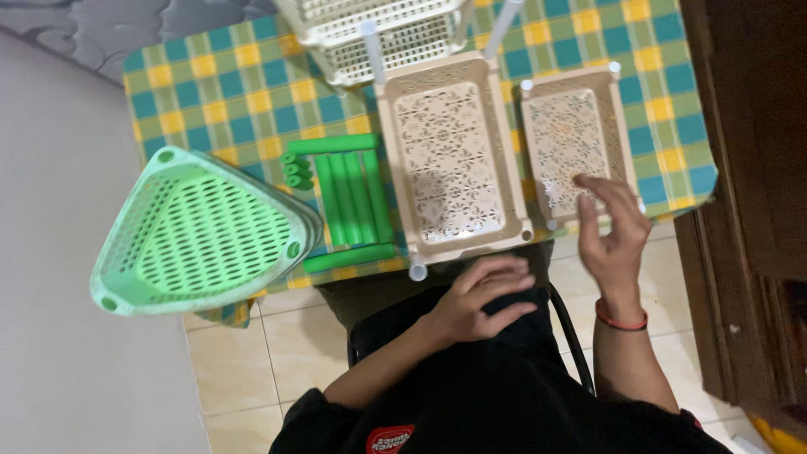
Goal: The person assembles two plastic storage racks on a table. They insert white poles into beige trays to form a three-tier rack, then insert green poles into green triangular baskets to form a second rack. The person handles the trays and poles by hand and places the assembled units on the table.
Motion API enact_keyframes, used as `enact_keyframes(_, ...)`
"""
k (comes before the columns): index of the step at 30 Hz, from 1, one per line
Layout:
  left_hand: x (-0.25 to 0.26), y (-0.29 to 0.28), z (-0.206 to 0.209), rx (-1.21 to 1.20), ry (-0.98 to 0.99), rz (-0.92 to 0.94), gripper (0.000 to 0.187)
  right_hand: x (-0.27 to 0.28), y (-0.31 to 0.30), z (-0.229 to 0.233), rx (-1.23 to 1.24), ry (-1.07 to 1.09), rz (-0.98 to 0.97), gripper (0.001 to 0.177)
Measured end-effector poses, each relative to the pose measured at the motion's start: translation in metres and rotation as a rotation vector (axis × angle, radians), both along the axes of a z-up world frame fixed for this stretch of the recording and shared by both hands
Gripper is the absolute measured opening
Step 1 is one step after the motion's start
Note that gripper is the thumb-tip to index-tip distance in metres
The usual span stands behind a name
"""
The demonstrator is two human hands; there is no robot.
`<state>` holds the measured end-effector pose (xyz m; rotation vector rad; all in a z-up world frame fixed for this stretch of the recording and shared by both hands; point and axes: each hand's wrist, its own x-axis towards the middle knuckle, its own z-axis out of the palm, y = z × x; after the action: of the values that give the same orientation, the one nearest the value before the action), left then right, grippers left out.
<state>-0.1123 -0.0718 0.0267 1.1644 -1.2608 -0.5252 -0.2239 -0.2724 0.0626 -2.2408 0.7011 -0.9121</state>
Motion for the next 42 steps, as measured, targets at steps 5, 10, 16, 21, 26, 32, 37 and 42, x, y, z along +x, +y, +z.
enact_keyframes(5, -0.005, -0.049, 0.027, 0.096, -0.052, -0.07, 0.056, -0.045, -0.053, -0.043, 0.007, 0.082, -0.258, 0.016)
enact_keyframes(10, -0.011, -0.104, 0.031, 0.182, -0.157, -0.134, 0.062, -0.096, -0.091, -0.102, 0.077, 0.169, -0.405, 0.019)
enact_keyframes(16, -0.056, -0.172, -0.012, 0.254, -0.017, -0.141, 0.067, -0.132, -0.124, -0.156, 0.253, 0.237, -0.393, 0.023)
enact_keyframes(21, -0.079, -0.225, -0.065, 0.289, -0.01, -0.048, 0.07, -0.141, -0.137, -0.165, 0.402, 0.222, -0.306, 0.026)
enact_keyframes(26, -0.085, -0.24, -0.1, 0.314, -0.019, 0.05, 0.078, -0.14, -0.135, -0.16, 0.262, 0.294, -0.21, 0.038)
enact_keyframes(32, -0.081, -0.232, -0.118, 0.441, -0.257, 0.001, 0.085, -0.133, -0.134, -0.161, 0.229, 0.353, -0.193, 0.053)
enact_keyframes(37, -0.075, -0.232, -0.12, 0.46, -0.226, -0.002, 0.087, -0.118, -0.143, -0.158, 0.157, 0.339, -0.162, 0.053)
enact_keyframes(42, -0.071, -0.229, -0.114, 0.514, -0.172, 0.023, 0.09, -0.101, -0.158, -0.15, -0.012, 0.321, -0.031, 0.044)
